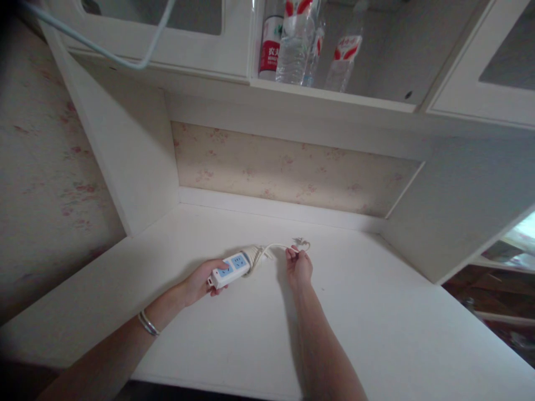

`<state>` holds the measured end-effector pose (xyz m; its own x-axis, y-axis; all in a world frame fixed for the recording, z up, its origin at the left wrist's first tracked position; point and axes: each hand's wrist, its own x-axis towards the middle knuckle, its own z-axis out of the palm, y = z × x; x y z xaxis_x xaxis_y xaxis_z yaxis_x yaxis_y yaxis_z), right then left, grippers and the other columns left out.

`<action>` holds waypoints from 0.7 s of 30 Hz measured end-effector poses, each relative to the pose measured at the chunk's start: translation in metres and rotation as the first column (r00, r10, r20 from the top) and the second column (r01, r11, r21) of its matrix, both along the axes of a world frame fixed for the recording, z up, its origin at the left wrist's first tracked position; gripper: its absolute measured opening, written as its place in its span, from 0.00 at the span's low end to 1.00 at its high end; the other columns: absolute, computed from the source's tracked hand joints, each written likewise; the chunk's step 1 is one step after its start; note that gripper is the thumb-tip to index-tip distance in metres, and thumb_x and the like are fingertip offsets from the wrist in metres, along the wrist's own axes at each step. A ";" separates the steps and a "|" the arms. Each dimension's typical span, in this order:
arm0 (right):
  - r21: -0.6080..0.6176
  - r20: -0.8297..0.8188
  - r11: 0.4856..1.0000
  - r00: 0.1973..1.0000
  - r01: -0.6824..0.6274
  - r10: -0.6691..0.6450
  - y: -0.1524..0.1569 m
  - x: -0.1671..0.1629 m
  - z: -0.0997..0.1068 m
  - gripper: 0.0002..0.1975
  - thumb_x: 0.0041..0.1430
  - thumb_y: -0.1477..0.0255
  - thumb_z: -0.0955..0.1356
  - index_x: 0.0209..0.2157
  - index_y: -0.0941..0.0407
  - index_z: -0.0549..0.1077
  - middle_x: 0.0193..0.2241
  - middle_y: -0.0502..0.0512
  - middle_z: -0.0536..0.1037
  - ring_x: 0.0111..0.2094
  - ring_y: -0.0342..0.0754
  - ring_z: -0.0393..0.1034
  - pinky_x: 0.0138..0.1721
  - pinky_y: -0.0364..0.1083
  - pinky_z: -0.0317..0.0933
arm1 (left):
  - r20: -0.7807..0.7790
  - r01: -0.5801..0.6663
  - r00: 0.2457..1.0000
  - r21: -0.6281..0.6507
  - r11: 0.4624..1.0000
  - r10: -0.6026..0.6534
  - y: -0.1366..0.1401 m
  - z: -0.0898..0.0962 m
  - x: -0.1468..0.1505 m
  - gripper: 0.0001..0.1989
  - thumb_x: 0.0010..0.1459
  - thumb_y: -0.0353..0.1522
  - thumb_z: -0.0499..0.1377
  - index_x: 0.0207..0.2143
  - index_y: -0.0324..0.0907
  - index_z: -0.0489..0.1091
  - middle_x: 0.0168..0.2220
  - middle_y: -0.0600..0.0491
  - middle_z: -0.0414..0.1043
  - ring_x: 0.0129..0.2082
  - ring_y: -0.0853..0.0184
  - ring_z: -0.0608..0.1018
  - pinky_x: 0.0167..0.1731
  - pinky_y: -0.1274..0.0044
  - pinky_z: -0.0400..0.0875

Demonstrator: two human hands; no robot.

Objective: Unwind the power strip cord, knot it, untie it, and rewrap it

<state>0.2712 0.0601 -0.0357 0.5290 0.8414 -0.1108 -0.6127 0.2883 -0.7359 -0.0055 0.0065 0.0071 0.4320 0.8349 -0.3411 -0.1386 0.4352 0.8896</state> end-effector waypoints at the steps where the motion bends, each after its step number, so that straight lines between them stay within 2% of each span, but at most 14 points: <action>1: -0.001 -0.007 1.000 1.000 0.007 -0.007 0.000 0.002 0.000 0.08 0.60 0.77 0.57 0.30 0.55 0.64 0.27 0.48 0.73 0.23 0.37 0.70 0.33 0.42 0.72 | 0.029 -0.053 0.998 -0.003 0.999 0.053 0.002 0.000 -0.001 0.16 0.51 0.38 0.55 0.36 0.33 0.68 0.20 0.50 0.70 0.16 0.71 0.69 0.13 0.81 0.57; 5: -0.018 -0.003 1.000 1.000 -0.023 0.023 0.000 0.001 0.000 0.04 0.59 0.76 0.61 0.30 0.55 0.64 0.28 0.47 0.75 0.24 0.36 0.70 0.32 0.40 0.72 | 0.153 -0.226 0.961 -0.045 0.973 0.230 0.010 0.002 -0.008 0.16 0.51 0.38 0.56 0.38 0.35 0.67 0.22 0.50 0.71 0.17 0.72 0.69 0.15 0.82 0.60; 8: -0.035 0.027 0.990 0.990 -0.138 0.139 -0.003 -0.007 0.001 0.04 0.54 0.77 0.66 0.30 0.56 0.66 0.30 0.49 0.76 0.27 0.38 0.72 0.33 0.40 0.72 | 0.220 -0.250 0.941 -0.062 0.966 0.258 0.010 0.006 -0.013 0.16 0.51 0.38 0.56 0.38 0.35 0.67 0.22 0.49 0.71 0.16 0.73 0.68 0.15 0.82 0.60; 12: -0.068 0.057 0.945 0.944 -0.320 0.324 -0.010 -0.020 0.005 0.07 0.49 0.79 0.70 0.31 0.58 0.69 0.32 0.54 0.78 0.31 0.44 0.74 0.35 0.44 0.72 | 0.219 -0.143 0.965 -0.022 0.990 0.144 0.005 0.010 -0.013 0.14 0.51 0.38 0.54 0.35 0.35 0.67 0.21 0.48 0.71 0.13 0.72 0.67 0.13 0.82 0.57; 17: -0.056 0.149 0.860 0.847 -0.507 0.510 -0.018 -0.033 0.008 0.05 0.53 0.75 0.68 0.34 0.58 0.70 0.33 0.53 0.78 0.32 0.44 0.74 0.34 0.44 0.71 | 0.093 0.078 0.992 0.029 0.997 -0.081 -0.002 0.008 -0.010 0.14 0.50 0.37 0.53 0.32 0.35 0.68 0.19 0.48 0.71 0.13 0.71 0.68 0.11 0.81 0.56; 19: -0.057 0.146 0.866 0.854 -0.496 0.499 -0.018 -0.034 0.010 0.05 0.55 0.73 0.67 0.35 0.58 0.70 0.33 0.53 0.78 0.32 0.44 0.74 0.32 0.44 0.71 | 0.032 0.156 0.987 0.057 0.986 -0.158 -0.003 0.006 -0.010 0.14 0.48 0.35 0.54 0.33 0.35 0.69 0.19 0.50 0.70 0.14 0.70 0.69 0.11 0.82 0.56; 21: -0.061 0.076 0.900 0.897 -0.431 0.435 -0.016 -0.033 0.011 0.03 0.57 0.74 0.65 0.34 0.57 0.69 0.35 0.54 0.78 0.34 0.44 0.74 0.35 0.44 0.70 | -0.032 0.201 0.979 0.051 0.978 -0.199 -0.004 0.004 -0.009 0.14 0.47 0.34 0.55 0.34 0.34 0.70 0.19 0.51 0.69 0.16 0.69 0.70 0.11 0.82 0.56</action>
<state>0.2386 0.0438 -0.0244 0.1225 0.9851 -0.1211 -0.6040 -0.0228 -0.7966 -0.0145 0.0028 0.0112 0.5835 0.7500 -0.3115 -0.0294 0.4028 0.9148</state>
